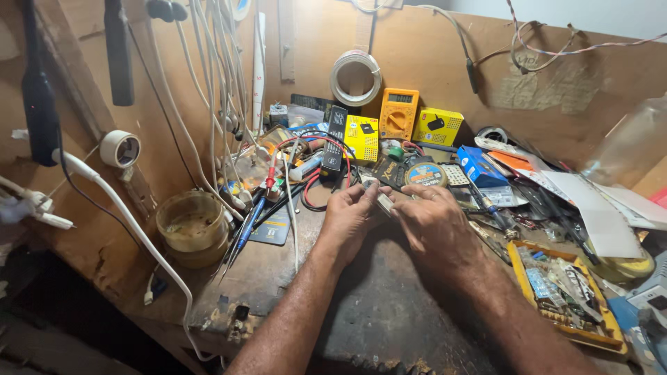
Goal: The person uses a multimeter probe to test points on a small circuit board, then handles a mobile phone keypad and a small white connector. The person places the keypad on the board and manipulates the connector near the board.
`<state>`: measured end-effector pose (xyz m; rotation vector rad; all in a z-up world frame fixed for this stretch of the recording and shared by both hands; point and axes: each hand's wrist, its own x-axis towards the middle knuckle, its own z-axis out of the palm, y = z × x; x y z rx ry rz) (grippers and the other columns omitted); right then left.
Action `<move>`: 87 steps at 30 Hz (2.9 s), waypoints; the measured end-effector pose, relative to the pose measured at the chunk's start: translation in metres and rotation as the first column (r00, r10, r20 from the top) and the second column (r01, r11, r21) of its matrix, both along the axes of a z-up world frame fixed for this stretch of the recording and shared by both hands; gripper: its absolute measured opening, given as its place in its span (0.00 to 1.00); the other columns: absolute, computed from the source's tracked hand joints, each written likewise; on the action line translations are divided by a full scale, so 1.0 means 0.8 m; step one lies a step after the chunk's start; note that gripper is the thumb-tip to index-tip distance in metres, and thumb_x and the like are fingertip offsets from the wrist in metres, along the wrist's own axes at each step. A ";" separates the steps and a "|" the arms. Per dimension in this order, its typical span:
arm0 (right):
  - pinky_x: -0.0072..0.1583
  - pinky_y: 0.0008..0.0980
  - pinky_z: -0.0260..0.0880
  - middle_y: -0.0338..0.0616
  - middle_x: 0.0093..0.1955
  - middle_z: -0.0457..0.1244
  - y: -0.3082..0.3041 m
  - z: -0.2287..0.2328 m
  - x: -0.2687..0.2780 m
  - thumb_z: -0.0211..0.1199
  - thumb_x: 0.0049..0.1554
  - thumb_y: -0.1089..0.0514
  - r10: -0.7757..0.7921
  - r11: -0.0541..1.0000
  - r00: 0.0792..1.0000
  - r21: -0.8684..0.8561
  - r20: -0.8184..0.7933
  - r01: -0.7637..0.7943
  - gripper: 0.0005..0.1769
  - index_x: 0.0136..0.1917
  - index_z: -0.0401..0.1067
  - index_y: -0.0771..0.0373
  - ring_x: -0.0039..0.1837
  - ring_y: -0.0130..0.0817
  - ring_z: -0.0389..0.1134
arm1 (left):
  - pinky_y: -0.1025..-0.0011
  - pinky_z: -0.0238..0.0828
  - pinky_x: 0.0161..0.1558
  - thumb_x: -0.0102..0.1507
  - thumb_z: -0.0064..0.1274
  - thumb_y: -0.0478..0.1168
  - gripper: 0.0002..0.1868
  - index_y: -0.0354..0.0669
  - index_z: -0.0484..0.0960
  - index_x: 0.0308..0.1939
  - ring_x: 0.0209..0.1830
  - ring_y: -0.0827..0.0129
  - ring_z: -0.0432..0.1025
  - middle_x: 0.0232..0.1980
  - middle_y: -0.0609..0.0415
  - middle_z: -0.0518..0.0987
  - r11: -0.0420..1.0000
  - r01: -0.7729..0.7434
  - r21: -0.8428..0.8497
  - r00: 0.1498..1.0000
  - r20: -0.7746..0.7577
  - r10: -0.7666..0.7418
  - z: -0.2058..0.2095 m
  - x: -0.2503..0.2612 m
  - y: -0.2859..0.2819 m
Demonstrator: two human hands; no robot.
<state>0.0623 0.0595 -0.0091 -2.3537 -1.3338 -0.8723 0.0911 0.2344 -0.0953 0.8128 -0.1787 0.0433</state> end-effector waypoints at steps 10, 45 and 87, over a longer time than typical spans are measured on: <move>0.59 0.47 0.69 0.50 0.45 0.71 0.004 0.012 0.002 0.63 0.52 0.64 0.075 0.993 0.997 -0.091 0.034 -0.072 0.06 0.44 0.76 0.66 0.57 0.47 0.72 | 0.66 0.81 0.47 0.68 0.53 0.44 0.19 0.27 0.79 0.52 0.44 0.67 0.79 0.46 0.48 0.83 1.000 -0.021 0.018 1.000 -0.008 0.021 0.006 -0.006 0.000; 0.46 0.44 0.72 0.56 0.41 0.70 -0.002 -0.008 -0.002 0.65 0.58 0.58 -0.161 0.919 0.963 0.324 -0.215 0.226 0.10 0.45 0.77 0.69 0.44 0.50 0.74 | 0.59 0.79 0.53 0.72 0.49 0.41 0.16 0.30 0.80 0.55 0.46 0.67 0.79 0.49 0.49 0.83 0.997 0.079 0.003 0.995 0.067 -0.079 -0.003 -0.001 0.001; 0.42 0.30 0.70 0.47 0.41 0.72 -0.026 -0.051 0.015 0.64 0.63 0.60 -0.224 0.546 0.874 0.687 -0.432 0.480 0.07 0.52 0.78 0.67 0.39 0.30 0.72 | 0.57 0.72 0.63 0.71 0.48 0.45 0.21 0.35 0.74 0.64 0.61 0.62 0.76 0.61 0.49 0.80 0.958 0.274 -0.080 0.960 0.088 -0.267 0.032 -0.023 0.007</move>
